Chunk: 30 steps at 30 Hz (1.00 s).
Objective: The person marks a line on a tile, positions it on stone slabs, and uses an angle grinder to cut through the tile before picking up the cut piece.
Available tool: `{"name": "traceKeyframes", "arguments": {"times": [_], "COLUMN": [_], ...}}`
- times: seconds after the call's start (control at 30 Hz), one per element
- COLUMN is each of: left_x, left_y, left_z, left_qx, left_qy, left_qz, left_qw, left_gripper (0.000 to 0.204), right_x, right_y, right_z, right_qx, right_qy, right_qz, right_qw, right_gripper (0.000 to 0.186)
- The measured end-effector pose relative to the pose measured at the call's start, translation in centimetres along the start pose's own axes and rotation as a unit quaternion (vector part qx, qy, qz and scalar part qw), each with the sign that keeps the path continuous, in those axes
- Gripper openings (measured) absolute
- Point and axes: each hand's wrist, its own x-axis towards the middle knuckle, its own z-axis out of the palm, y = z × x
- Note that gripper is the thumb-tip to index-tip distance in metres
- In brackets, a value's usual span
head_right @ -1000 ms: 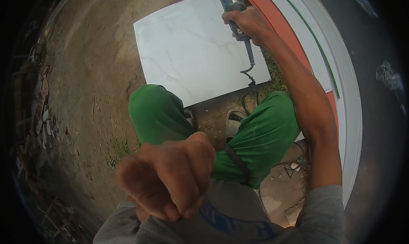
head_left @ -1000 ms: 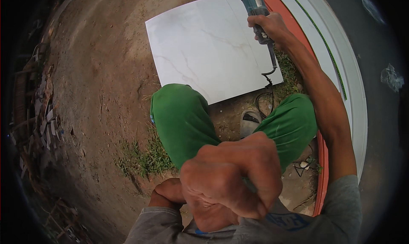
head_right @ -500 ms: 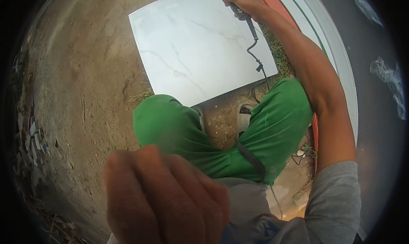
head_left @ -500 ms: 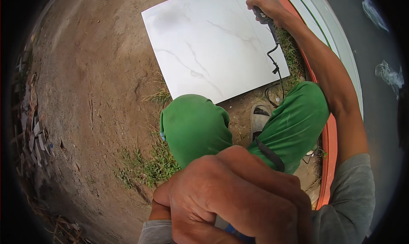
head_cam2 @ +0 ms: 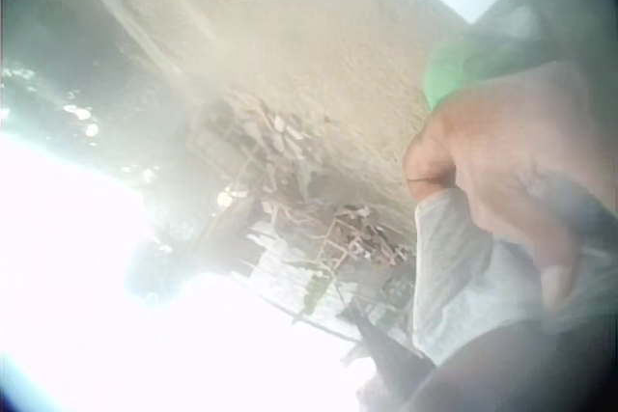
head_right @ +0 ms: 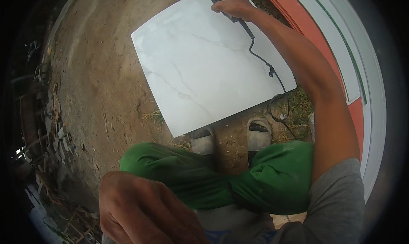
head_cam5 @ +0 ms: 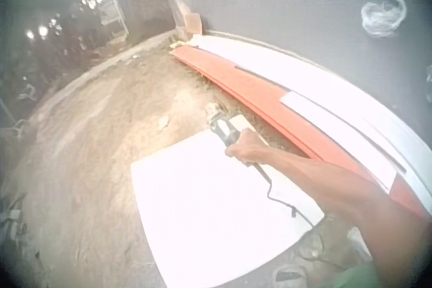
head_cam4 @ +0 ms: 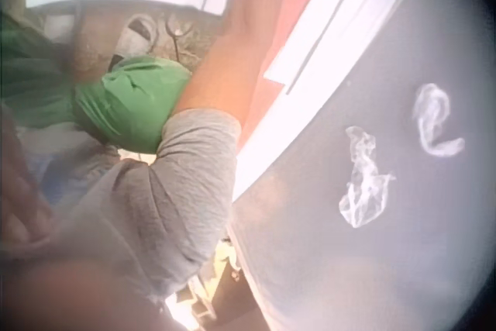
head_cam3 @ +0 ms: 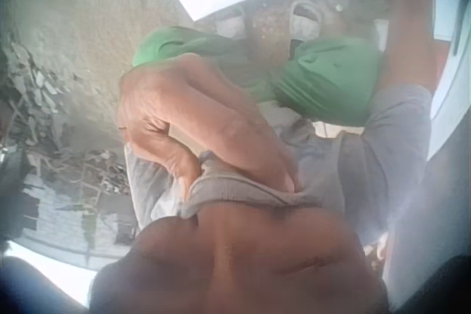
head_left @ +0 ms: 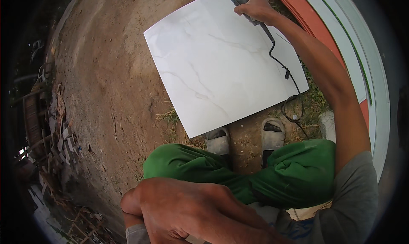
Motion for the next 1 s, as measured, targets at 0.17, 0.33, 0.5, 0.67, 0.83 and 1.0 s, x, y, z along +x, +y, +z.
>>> {"name": "traceKeyframes", "arguments": {"times": [0.17, 0.33, 0.5, 0.67, 0.83, 1.0], "left_x": [3.4, 7.0, 13.2, 11.4, 10.7, 3.1], "left_y": [-0.4, -1.7, 0.4, 0.1, 2.2, 0.1], "left_z": [0.0, -2.6, -7.9, -9.0, -5.3, -0.9], "left_qx": [0.131, 0.121, 0.089, 0.143, 0.186, 0.188], "left_qy": [0.070, 0.094, -0.029, -0.135, 0.029, 0.047], "left_qz": [-0.127, -0.235, -0.435, -0.312, -0.243, -0.313], "left_qw": [0.981, 0.960, 0.896, 0.929, 0.952, 0.930], "left_gripper": [0.057, 0.045, 0.032, 0.026, 0.024, 0.023], "right_x": [-0.8, -1.9, -2.5, -2.4, -3.1, -3.8], "right_y": [1.9, 2.8, 6.4, 5.5, 5.4, 4.2], "right_z": [3.5, 4.5, 3.6, 2.4, 2.9, 3.3], "right_qx": [0.040, 0.050, 0.028, 0.033, 0.078, 0.111], "right_qy": [-0.010, -0.028, -0.018, -0.030, -0.040, -0.055], "right_qz": [0.062, 0.085, 0.103, 0.104, 0.090, 0.073], "right_qw": [0.997, 0.995, 0.994, 0.994, 0.992, 0.990], "right_gripper": [0.041, 0.040, 0.036, 0.040, 0.046, 0.030]}}
